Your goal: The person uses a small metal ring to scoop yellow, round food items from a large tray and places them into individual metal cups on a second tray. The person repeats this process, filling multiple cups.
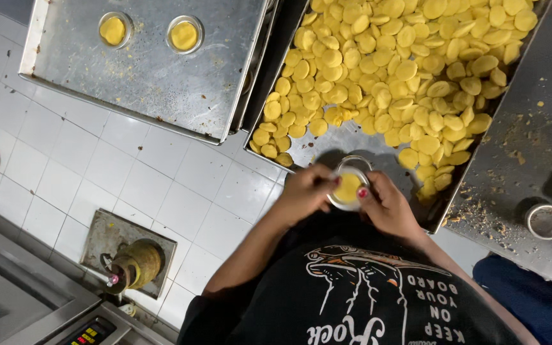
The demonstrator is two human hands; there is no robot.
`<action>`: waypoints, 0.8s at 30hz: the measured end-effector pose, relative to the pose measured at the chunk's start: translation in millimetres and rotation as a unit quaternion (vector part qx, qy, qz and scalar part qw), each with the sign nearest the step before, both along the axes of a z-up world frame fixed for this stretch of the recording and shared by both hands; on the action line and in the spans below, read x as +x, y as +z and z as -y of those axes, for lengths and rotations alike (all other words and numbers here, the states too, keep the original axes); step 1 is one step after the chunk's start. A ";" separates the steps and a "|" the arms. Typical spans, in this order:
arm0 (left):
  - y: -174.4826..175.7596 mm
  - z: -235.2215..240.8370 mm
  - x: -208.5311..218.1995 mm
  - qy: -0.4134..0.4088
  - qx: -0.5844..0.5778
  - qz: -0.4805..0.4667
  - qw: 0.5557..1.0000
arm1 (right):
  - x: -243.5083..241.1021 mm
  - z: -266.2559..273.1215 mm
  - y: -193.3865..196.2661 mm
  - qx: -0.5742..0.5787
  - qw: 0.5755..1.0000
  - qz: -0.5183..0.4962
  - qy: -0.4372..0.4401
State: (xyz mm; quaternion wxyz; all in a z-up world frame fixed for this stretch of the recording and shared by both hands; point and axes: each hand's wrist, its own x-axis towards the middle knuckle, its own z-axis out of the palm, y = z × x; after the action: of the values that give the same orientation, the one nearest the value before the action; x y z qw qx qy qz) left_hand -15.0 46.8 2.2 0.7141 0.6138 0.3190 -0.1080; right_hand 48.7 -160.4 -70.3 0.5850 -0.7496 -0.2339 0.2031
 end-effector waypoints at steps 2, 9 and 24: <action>53.8 -45.7 23.4 0.084 0.044 0.047 0.994 | 13.9 -14.0 41.8 -0.011 0.999 0.026 -0.015; 89.0 -108.6 42.1 0.124 0.292 0.165 0.934 | 25.1 -37.9 72.4 -0.329 0.891 0.306 0.065; -60.3 -54.9 44.8 -0.398 0.550 -0.198 0.707 | 11.7 -30.9 33.7 -0.273 0.931 0.242 0.037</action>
State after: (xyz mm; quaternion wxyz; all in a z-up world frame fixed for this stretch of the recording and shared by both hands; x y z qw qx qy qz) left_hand 29.8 101.7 -58.1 0.0609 0.9323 0.1822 -0.3065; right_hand 60.4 -129.5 -36.6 0.2759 -0.8974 -0.3314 0.0934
